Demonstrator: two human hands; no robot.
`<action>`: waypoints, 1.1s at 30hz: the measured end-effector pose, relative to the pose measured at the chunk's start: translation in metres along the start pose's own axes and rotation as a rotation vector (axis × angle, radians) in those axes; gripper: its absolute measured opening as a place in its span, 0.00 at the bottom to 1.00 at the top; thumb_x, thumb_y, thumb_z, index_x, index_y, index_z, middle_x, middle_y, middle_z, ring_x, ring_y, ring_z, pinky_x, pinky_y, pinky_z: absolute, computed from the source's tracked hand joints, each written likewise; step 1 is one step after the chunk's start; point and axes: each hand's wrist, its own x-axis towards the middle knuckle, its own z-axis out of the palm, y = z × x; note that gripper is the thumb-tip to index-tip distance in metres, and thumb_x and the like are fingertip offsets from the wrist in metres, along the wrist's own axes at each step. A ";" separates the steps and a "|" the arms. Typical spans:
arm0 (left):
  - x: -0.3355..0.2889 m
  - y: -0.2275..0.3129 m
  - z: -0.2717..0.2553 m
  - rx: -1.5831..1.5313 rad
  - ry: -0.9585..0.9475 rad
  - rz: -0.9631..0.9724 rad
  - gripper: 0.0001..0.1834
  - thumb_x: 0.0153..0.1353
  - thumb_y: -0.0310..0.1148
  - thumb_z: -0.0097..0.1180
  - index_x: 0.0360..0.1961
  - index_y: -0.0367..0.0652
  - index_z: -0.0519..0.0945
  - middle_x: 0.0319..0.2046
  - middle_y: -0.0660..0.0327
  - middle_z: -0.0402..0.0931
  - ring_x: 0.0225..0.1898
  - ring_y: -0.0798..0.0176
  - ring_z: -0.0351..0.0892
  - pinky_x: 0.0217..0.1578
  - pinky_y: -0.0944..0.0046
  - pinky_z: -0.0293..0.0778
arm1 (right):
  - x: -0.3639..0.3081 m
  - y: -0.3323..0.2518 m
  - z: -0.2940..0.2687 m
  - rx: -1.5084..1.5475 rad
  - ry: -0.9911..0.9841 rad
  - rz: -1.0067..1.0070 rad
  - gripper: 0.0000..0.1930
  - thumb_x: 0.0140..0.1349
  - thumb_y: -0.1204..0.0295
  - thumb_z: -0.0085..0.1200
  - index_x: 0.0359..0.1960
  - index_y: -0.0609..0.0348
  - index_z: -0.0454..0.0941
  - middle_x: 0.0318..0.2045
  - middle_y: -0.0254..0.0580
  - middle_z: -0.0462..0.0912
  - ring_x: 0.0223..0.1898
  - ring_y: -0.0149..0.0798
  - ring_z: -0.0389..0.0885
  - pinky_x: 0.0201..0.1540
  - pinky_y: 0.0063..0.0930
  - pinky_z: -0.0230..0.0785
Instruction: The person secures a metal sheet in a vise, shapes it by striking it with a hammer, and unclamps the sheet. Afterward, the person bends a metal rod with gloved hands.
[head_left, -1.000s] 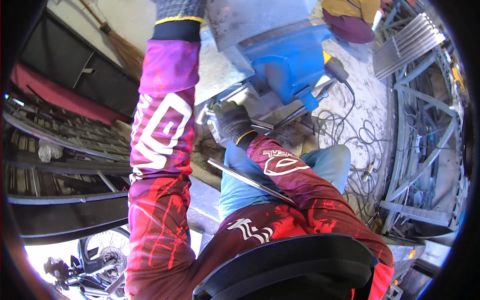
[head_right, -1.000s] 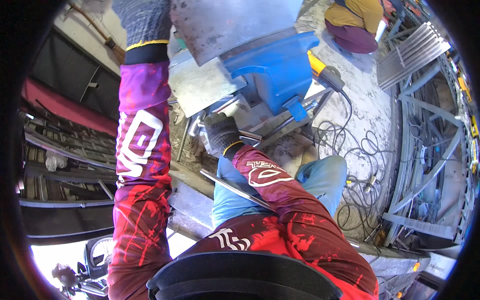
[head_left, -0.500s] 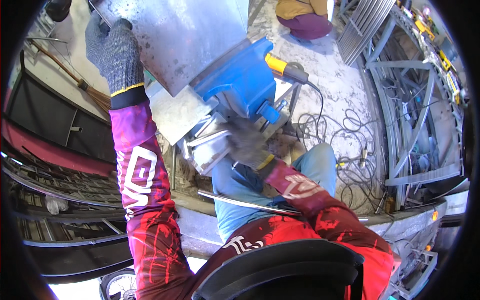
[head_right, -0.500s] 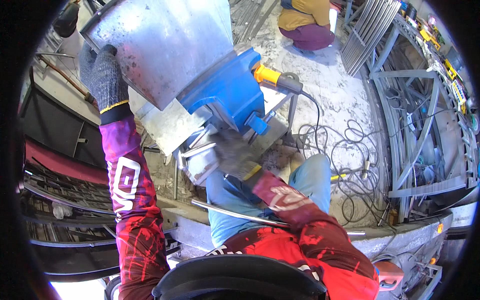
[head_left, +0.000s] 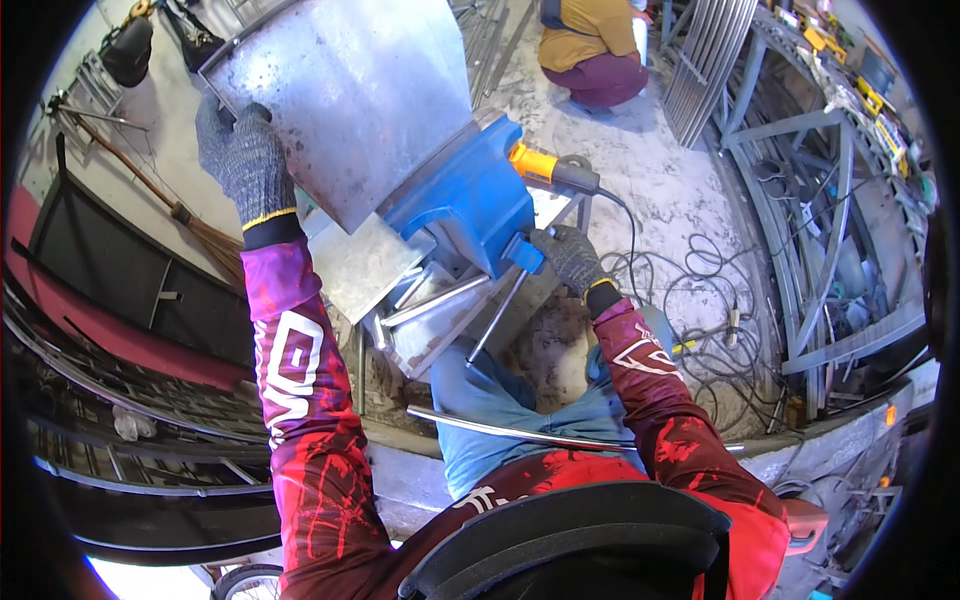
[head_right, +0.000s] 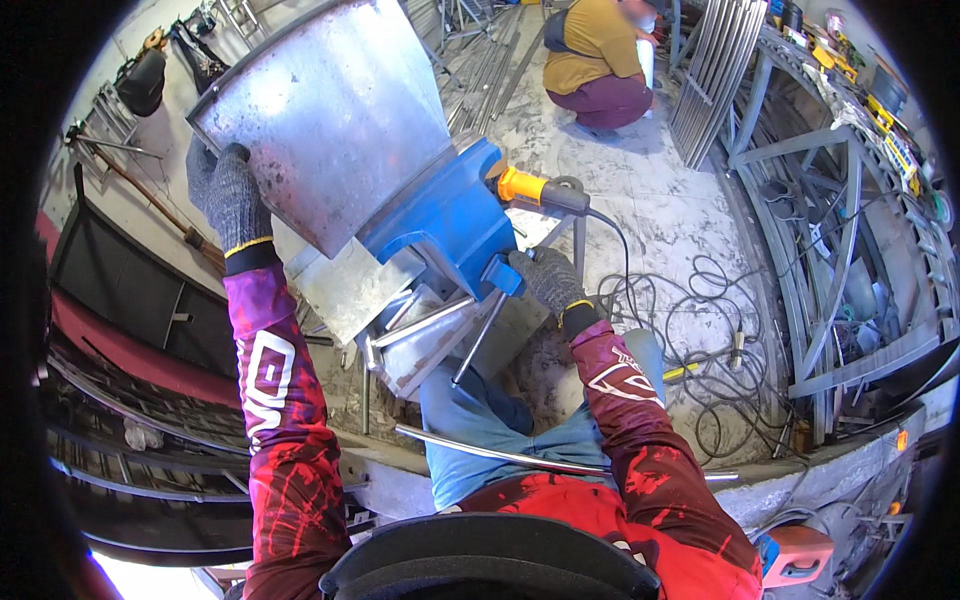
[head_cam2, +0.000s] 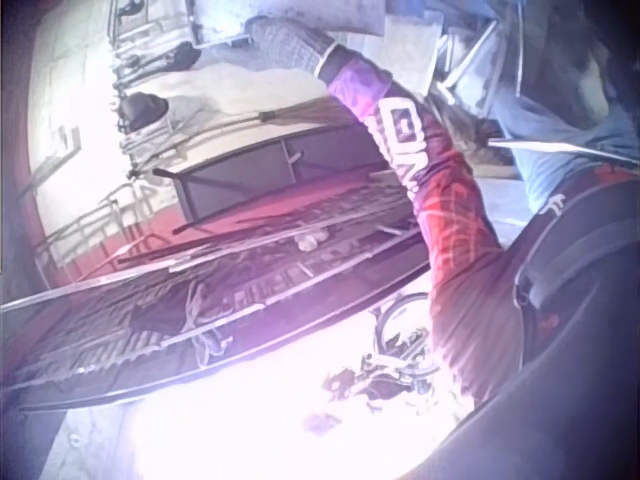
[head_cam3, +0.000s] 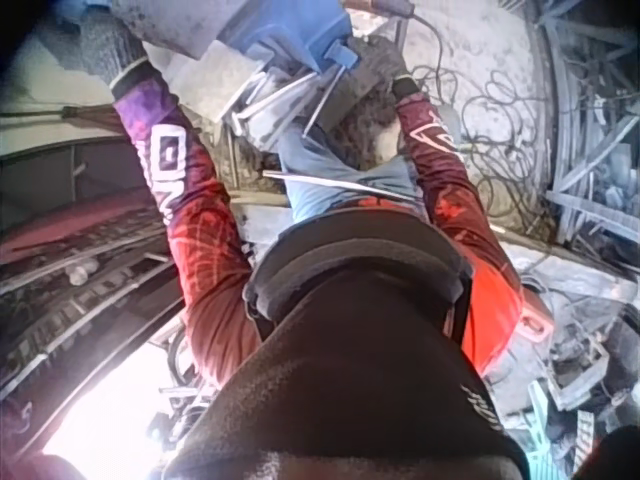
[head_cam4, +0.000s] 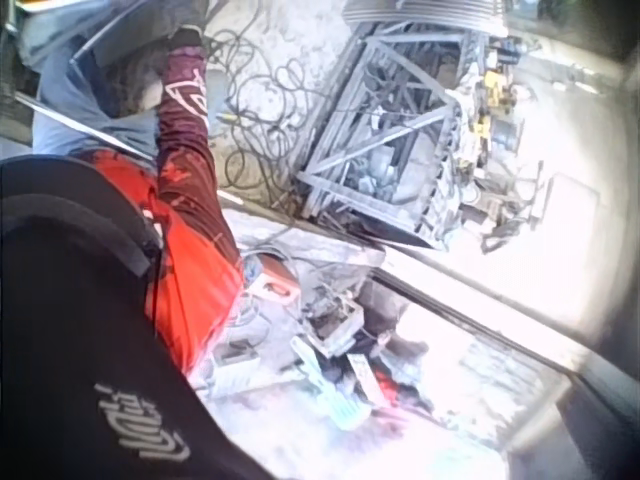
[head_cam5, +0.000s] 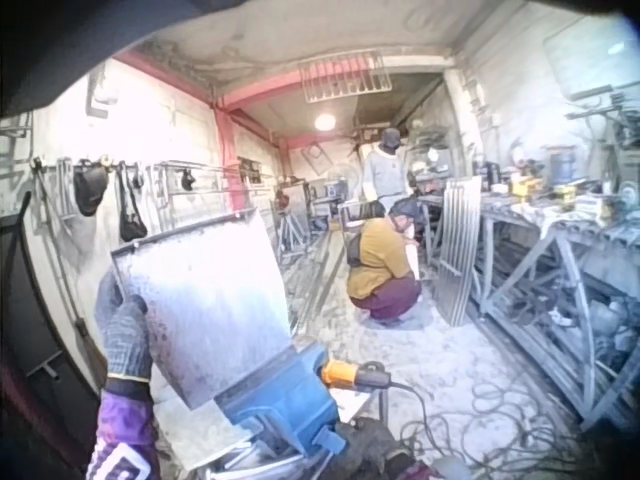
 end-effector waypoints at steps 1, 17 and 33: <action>0.001 0.000 -0.002 -0.013 0.000 0.006 0.30 0.51 0.21 0.56 0.59 0.34 0.77 0.45 0.53 0.82 0.43 0.58 0.81 0.48 0.60 0.76 | 0.005 0.000 -0.002 0.002 0.013 -0.004 0.30 0.65 0.45 0.53 0.47 0.65 0.84 0.40 0.59 0.86 0.46 0.55 0.84 0.52 0.44 0.72; 0.001 -0.005 -0.005 -0.030 -0.003 -0.013 0.29 0.50 0.22 0.62 0.57 0.36 0.78 0.44 0.54 0.81 0.44 0.60 0.80 0.48 0.63 0.75 | 0.032 -0.091 -0.044 0.838 0.135 -0.180 0.10 0.69 0.63 0.54 0.33 0.55 0.76 0.22 0.35 0.77 0.21 0.33 0.78 0.25 0.24 0.71; 0.001 0.002 -0.002 -0.112 -0.005 -0.072 0.26 0.51 0.19 0.57 0.55 0.34 0.80 0.42 0.55 0.83 0.41 0.60 0.82 0.45 0.62 0.76 | -0.114 -0.089 0.084 -0.434 -0.070 -1.019 0.10 0.55 0.61 0.61 0.33 0.50 0.78 0.33 0.42 0.80 0.41 0.49 0.80 0.46 0.48 0.70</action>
